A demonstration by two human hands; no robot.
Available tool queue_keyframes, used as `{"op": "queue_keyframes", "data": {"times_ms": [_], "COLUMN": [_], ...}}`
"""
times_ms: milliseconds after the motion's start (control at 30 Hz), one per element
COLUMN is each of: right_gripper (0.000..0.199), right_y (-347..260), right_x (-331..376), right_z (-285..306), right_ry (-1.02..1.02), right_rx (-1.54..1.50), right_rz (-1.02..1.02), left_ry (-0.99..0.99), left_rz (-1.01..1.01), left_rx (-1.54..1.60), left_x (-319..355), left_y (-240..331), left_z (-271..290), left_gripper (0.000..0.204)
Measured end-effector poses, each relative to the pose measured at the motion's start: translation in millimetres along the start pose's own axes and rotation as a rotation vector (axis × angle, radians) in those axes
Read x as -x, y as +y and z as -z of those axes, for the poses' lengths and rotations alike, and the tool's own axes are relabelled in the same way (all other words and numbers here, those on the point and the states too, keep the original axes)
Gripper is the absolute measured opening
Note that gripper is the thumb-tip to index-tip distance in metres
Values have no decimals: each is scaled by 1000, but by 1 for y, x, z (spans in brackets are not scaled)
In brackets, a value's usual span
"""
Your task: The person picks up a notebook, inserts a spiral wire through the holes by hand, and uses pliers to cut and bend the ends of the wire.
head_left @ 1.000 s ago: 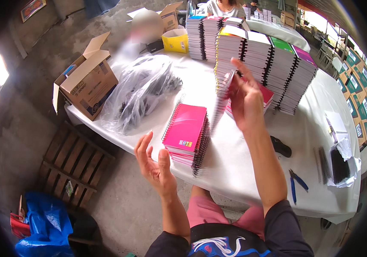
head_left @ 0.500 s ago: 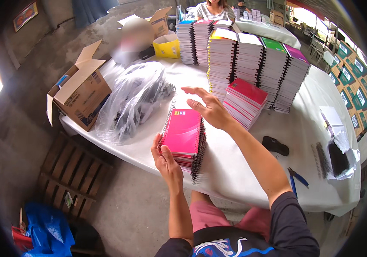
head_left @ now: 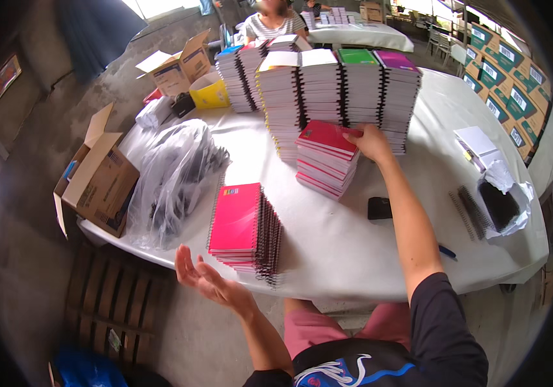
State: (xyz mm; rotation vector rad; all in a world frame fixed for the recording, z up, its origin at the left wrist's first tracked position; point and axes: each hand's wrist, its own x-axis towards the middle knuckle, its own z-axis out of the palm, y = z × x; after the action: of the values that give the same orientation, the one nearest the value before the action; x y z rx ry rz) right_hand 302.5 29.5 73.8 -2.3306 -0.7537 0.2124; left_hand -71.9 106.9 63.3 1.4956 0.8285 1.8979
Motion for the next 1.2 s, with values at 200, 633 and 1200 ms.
{"op": "queue_keyframes", "data": {"times_ms": [200,633,1200], "right_gripper": [41,32,43], "right_y": [-12,82,109], "right_x": [13,231,242], "right_z": [0,-9,35], "right_ry": [484,112,-67], "right_rx": [131,-199,-283], "right_rz": [223,398,308], "left_ry": [-175,-1108,-922], "left_rz": [-469,-491,-488], "left_rx": [8,-481,-372], "left_x": [23,161,160], "left_y": [40,19,8], "left_z": [-16,-91,-95], "left_gripper": [49,46,45]}}
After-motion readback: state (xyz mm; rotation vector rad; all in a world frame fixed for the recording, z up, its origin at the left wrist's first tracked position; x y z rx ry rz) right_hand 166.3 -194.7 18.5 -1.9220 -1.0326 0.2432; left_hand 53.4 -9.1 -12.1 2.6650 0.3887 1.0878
